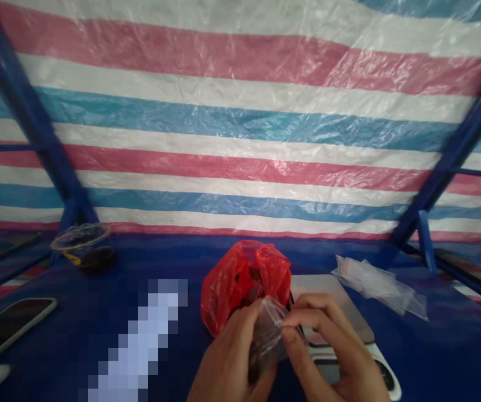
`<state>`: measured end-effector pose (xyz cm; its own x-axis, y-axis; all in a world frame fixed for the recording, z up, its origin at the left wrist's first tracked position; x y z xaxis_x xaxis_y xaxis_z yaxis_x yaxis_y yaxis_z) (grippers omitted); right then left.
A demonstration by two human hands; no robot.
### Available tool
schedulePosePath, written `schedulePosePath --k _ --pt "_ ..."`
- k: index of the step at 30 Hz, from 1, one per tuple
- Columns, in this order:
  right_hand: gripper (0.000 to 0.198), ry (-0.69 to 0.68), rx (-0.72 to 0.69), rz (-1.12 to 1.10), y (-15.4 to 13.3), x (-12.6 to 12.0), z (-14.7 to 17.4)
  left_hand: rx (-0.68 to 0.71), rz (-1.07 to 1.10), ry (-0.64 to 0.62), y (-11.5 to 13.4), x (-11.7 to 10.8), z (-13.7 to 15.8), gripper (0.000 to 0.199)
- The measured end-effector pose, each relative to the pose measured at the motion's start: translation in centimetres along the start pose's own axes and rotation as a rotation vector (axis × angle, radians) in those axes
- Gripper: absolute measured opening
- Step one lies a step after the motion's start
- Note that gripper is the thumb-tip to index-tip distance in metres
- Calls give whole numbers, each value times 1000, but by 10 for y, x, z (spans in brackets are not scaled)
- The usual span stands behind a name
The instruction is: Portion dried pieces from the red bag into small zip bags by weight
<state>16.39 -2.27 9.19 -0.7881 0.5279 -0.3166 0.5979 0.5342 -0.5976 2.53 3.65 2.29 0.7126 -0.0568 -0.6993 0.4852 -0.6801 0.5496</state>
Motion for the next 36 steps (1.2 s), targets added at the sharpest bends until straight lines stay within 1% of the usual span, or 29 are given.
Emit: schedulePosePath --k 2,3,5,6,7,9,10,11,14,15,16,18,19,20,21,22,23,24,25,27,28,30,32,33,36 --pt "11 -55 87 -53 3 -3 -4 -39 20 38 1 -11 -2 58" --pt "13 -91 144 -73 6 -6 -6 -57 32 62 2 -13 -2 55" --pt "20 -140 243 -98 13 -15 -8 -67 55 85 7 -10 -2 54" --pt "24 -126 275 -101 16 -22 -9 -54 64 93 10 -7 -2 55" --pt "27 -83 293 -98 19 -31 -10 -40 71 100 13 -4 -3 55" --pt "32 20 301 -91 23 -48 -11 -20 75 120 18 2 -3 55" --pt "34 44 302 -98 24 -53 -10 -11 73 135 20 5 -3 55" --pt "34 32 304 -115 23 -54 -9 -4 68 150 22 7 -4 55" --pt "32 -95 337 -171 22 -46 -4 32 37 188 30 15 -5 57" --pt "30 -106 352 -174 23 -44 -4 42 16 200 33 17 -6 61" --pt "29 -82 368 -169 26 -45 -5 49 -11 213 35 19 -6 67" --pt "31 21 423 -159 40 -52 -10 53 -81 249 40 20 -8 80" --pt "36 65 459 -152 51 -56 -13 51 -120 275 41 18 -8 83" --pt "41 86 508 -132 65 -60 -15 53 -159 305 42 16 -8 82" --pt "43 66 545 -65 79 -62 -17 61 -193 339 43 13 -8 77" --pt "40 22 560 44 92 -64 -19 70 -222 375 43 8 -8 69" --pt "36 -4 534 153 103 -65 -20 82 -248 408 43 3 -7 61" --pt "36 -4 472 257 111 -68 -21 92 -269 432 42 -2 -6 55" --pt "35 13 396 345 116 -70 -21 101 -288 446 41 -6 -4 50" --pt "37 80 281 443 120 -76 -17 119 -316 441 38 -11 0 46" --pt "39 119 249 462 119 -80 -14 141 -324 428 39 -12 2 45" --pt "42 187 232 466 115 -88 -7 215 -315 404 43 -9 8 44" --pt "42 240 233 461 108 -96 -2 312 -276 397 51 0 15 41" --pt "41 261 232 459 105 -99 1 335 -255 410 54 5 18 42" --pt "38 297 209 447 96 -103 6 275 -180 477 52 18 24 47"
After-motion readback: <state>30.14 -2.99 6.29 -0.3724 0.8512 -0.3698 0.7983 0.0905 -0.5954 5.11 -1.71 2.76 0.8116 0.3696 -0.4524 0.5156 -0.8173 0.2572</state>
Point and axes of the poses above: each hand's wrist, its own z-axis away from the middle knuckle, its own x-axis out of the palm, y = z × x, the point moved 5 cm from there along -z, towards the middle knuckle, and after that the axes turned 9 degrees about -z, right-handed, at the moved point
